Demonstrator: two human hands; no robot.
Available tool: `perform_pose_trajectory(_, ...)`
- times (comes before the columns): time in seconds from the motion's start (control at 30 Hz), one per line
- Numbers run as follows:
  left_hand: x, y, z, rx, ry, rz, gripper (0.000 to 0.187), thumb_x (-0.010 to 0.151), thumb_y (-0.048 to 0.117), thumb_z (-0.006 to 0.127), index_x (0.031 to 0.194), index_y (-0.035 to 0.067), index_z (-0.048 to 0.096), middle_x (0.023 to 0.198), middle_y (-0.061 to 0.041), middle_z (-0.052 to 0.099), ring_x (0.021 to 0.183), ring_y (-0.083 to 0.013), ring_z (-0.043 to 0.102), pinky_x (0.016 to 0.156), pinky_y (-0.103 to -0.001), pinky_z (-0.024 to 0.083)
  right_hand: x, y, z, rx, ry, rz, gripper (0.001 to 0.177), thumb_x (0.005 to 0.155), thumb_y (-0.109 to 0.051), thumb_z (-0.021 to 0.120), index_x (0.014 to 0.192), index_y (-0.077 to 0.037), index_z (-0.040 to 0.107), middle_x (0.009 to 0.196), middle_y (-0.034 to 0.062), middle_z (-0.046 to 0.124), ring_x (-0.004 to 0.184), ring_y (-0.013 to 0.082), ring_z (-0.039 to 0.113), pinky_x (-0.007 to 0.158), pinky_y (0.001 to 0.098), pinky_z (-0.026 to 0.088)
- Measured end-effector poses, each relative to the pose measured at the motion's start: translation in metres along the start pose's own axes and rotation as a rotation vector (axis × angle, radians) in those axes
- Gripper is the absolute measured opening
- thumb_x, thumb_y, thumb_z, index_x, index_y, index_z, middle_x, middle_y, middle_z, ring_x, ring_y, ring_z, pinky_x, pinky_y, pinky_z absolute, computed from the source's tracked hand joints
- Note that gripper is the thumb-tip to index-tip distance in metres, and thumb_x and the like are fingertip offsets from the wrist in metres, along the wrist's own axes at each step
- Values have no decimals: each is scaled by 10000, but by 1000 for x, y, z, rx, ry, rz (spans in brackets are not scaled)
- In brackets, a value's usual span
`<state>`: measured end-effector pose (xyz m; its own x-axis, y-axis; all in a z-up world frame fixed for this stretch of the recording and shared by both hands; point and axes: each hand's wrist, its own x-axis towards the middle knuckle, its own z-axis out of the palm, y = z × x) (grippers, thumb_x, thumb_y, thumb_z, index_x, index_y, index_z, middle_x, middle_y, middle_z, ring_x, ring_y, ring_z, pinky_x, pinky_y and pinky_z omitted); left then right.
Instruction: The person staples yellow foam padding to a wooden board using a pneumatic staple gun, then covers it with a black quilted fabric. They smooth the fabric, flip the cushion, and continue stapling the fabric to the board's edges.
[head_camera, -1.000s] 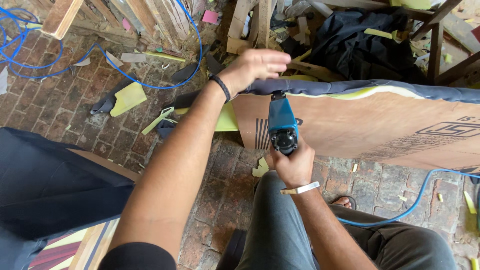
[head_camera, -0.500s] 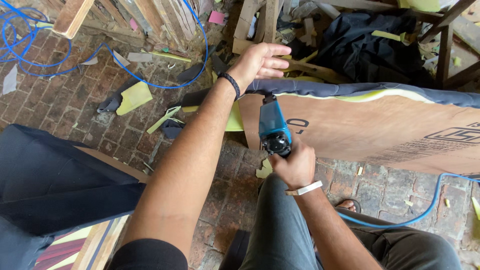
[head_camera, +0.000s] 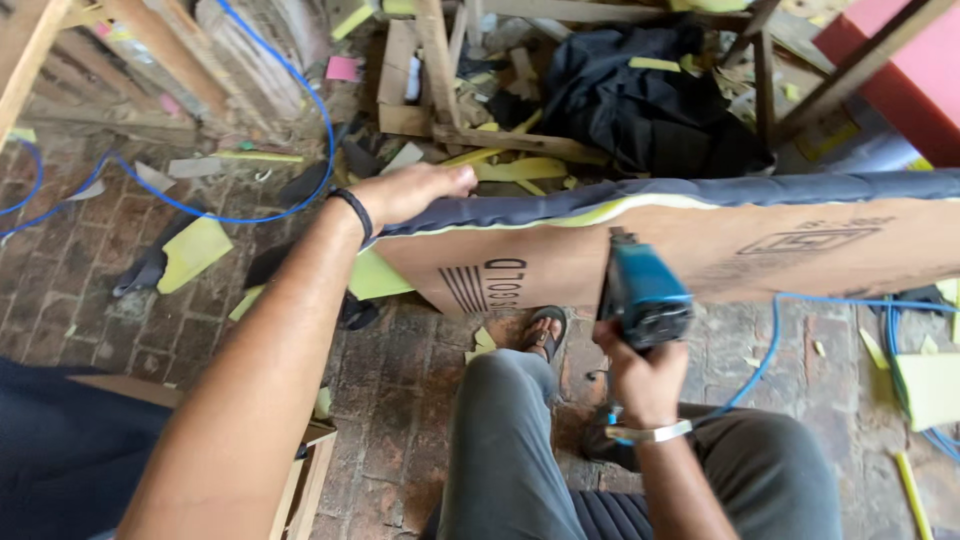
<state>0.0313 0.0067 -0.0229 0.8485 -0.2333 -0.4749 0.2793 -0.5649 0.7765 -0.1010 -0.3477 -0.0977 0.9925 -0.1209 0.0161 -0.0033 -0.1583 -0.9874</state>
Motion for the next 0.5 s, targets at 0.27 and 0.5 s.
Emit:
perform_pose_trajectory(0.27, 129, 83, 117, 300, -304, -81, 715, 971, 654, 399, 1428, 141, 597, 1523, -113, 552, 1345, -276, 552, 1138, -430, 379, 4, 8, -54, 70, 118, 188, 149, 819, -63, 797, 900, 11, 696, 718, 44, 683, 592, 132, 623, 533, 286, 481)
perform_pose_trajectory(0.5, 116, 120, 160, 340, -410, 150, 619, 1002, 566, 217, 1584, 369, 298, 1569, -52, 489, 1397, -271, 512, 1154, -412, 376, -2, 9, -53, -1, 120, 100, 143, 816, -75, 780, 912, 3, 707, 779, 32, 726, 661, 108, 676, 605, 268, 535)
